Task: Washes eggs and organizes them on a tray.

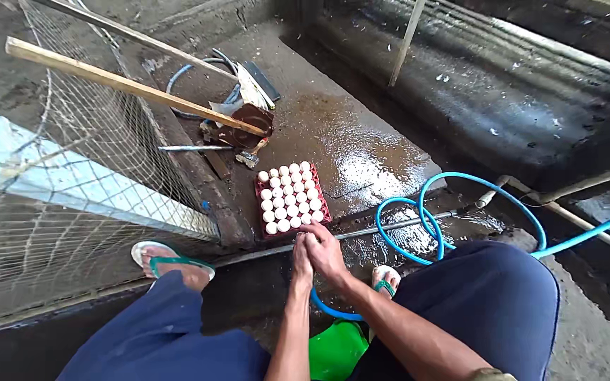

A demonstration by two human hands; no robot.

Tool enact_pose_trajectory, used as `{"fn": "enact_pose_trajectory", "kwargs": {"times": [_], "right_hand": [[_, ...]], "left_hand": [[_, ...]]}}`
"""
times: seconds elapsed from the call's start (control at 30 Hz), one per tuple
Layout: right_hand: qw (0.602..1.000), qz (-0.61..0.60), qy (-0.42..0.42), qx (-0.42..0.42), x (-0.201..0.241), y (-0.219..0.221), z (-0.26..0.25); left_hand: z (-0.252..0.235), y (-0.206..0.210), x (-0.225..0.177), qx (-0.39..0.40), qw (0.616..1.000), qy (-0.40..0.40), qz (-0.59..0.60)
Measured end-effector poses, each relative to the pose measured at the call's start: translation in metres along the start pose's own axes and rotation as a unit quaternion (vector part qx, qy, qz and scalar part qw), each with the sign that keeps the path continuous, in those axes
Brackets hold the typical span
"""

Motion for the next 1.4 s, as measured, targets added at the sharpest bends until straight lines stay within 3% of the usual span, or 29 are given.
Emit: {"fn": "enact_pose_trajectory", "kwargs": {"times": [0.1, 0.17, 0.23, 0.3, 0.37, 0.47, 0.57, 0.7, 0.77, 1.1, 1.23, 1.4], "right_hand": [[0.982, -0.097, 0.155, 0.045, -0.017, -0.005, -0.026], [0.96, -0.176, 0.215, 0.045, -0.028, -0.002, -0.035], [0.973, -0.165, 0.153, 0.052, -0.023, 0.001, -0.037], [0.996, -0.035, 0.037, 0.076, -0.006, 0.006, -0.031], [0.993, 0.068, -0.017, 0.094, 0.003, 0.012, -0.027], [0.983, 0.026, 0.119, 0.137, -0.018, 0.009, -0.046], [0.957, 0.0, 0.224, 0.183, -0.067, -0.002, -0.058], [0.899, -0.065, 0.233, 0.365, -0.102, 0.002, -0.037], [0.877, -0.085, 0.228, 0.415, -0.114, 0.017, -0.035], [0.887, -0.133, 0.318, 0.308, -0.157, 0.051, -0.059], [0.879, -0.178, 0.355, 0.262, -0.177, 0.06, -0.064], [0.87, -0.207, 0.372, 0.248, -0.188, 0.063, -0.069]], "left_hand": [[-0.004, -0.005, 0.003, 0.06, 0.995, -0.081, 0.008], [-0.011, -0.008, 0.008, 0.076, 0.993, -0.089, 0.031], [-0.021, -0.012, 0.01, 0.049, 0.994, -0.068, 0.076], [-0.024, -0.016, 0.007, 0.027, 0.993, -0.049, 0.099], [-0.022, -0.013, 0.003, 0.012, 0.994, -0.038, 0.1], [-0.028, -0.011, 0.007, -0.035, 0.997, -0.063, 0.036], [-0.041, -0.012, 0.012, 0.011, 0.991, -0.07, 0.116], [-0.077, -0.024, 0.022, 0.026, 0.982, -0.092, 0.165], [-0.097, -0.033, 0.027, 0.029, 0.983, -0.084, 0.16], [-0.288, -0.094, -0.003, -0.131, 0.991, 0.005, -0.027], [-0.339, -0.105, -0.007, -0.135, 0.979, -0.036, -0.15], [-0.366, -0.103, -0.01, -0.125, 0.949, -0.098, -0.273]]}}
Point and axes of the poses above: each hand's wrist, its own z-axis away from the middle knuckle, its own y-axis out of the palm, x = y × z, the point moved 2 cm from there along -z, towards the middle knuckle, and after that the axes turned 10 degrees about -y, right-handed, at the moved point
